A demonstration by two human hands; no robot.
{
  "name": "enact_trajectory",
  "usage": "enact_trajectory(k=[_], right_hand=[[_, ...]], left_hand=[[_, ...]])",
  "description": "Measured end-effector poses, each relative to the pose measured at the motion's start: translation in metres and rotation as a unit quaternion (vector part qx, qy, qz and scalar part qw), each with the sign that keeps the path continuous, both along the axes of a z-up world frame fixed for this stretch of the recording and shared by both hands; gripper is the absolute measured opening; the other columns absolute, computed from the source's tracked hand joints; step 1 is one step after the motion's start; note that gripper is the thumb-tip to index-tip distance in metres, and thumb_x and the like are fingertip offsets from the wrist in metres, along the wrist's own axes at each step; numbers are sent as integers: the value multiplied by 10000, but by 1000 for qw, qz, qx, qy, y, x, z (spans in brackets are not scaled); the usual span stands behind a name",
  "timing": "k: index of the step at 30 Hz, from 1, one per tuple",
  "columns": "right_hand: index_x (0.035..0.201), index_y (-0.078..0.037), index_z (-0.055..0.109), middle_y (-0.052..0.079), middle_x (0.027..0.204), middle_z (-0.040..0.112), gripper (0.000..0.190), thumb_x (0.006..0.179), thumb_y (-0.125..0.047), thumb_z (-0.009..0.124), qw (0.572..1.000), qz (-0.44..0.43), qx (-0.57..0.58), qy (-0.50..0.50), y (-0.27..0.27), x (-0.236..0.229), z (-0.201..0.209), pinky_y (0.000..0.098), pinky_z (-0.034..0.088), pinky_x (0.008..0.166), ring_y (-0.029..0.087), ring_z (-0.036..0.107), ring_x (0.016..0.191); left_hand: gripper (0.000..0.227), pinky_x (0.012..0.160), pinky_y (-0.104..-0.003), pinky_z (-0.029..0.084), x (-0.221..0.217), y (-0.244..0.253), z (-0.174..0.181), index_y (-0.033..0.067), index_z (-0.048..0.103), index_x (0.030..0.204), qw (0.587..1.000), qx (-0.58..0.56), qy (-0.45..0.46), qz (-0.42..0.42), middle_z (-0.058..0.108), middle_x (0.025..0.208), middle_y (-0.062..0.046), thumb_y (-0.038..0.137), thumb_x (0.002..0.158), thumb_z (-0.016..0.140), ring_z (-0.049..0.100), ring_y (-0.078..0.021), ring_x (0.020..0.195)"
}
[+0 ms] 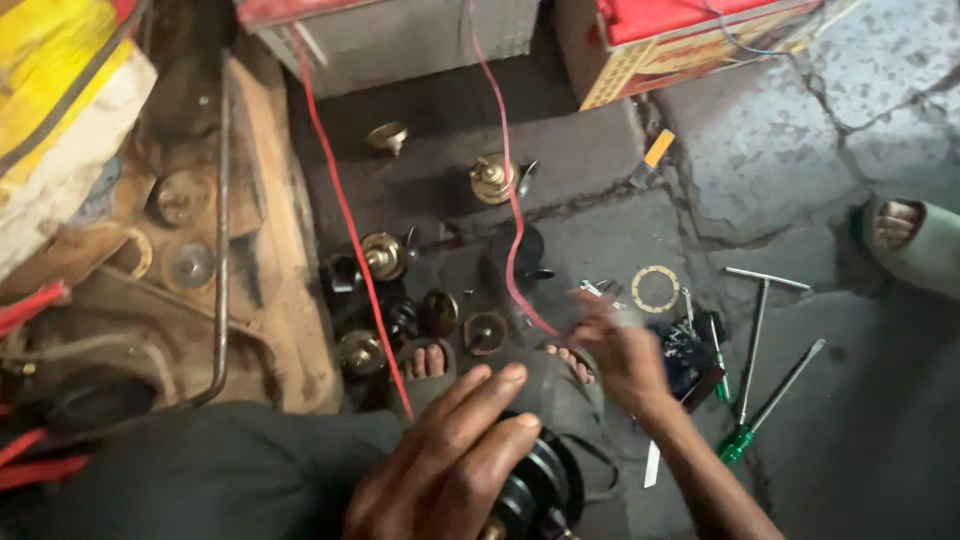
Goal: The person sits on the floor and uses a screwdriver to adjust internal parts of a small black cylindrical device. They connect red wires from nearby batteries to the device terminals, creating sparks to test the connection, and continue tightening components.
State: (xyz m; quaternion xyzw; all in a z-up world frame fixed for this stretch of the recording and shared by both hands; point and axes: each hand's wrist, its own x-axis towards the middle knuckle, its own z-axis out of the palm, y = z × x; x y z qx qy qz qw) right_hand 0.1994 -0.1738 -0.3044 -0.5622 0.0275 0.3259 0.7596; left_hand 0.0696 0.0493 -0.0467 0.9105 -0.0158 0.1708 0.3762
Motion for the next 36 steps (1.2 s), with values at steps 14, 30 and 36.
enact_trajectory(k=[14, 30, 36], right_hand=[[1005, -87, 706, 20, 834, 699, 185, 915, -222, 617, 683, 109, -223, -687, 16, -38, 299, 399, 531, 873, 175, 704, 832], [994, -66, 744, 15, 802, 699, 216, 970, -241, 620, 650, 162, -217, -710, 18, -43, 300, 391, 531, 849, 183, 711, 827], [996, -62, 738, 22, 830, 709, 222, 948, -192, 565, 669, 157, -224, -691, 17, -48, 303, 410, 516, 878, 179, 710, 854]], left_hand=[[561, 1087, -494, 493, -14, 2, 11, 48, 612, 1278, 999, -32, 24, -26, 630, 1432, -194, 402, 877, 782, 624, -414, 1358], [699, 1127, -487, 511, -14, 6, 12, 33, 592, 1320, 998, -41, 9, -55, 579, 1466, -191, 468, 817, 805, 581, -420, 1380], [712, 1134, -476, 508, -16, 4, 13, 45, 597, 1324, 998, -31, 20, -47, 582, 1471, -172, 507, 821, 795, 582, -404, 1387]])
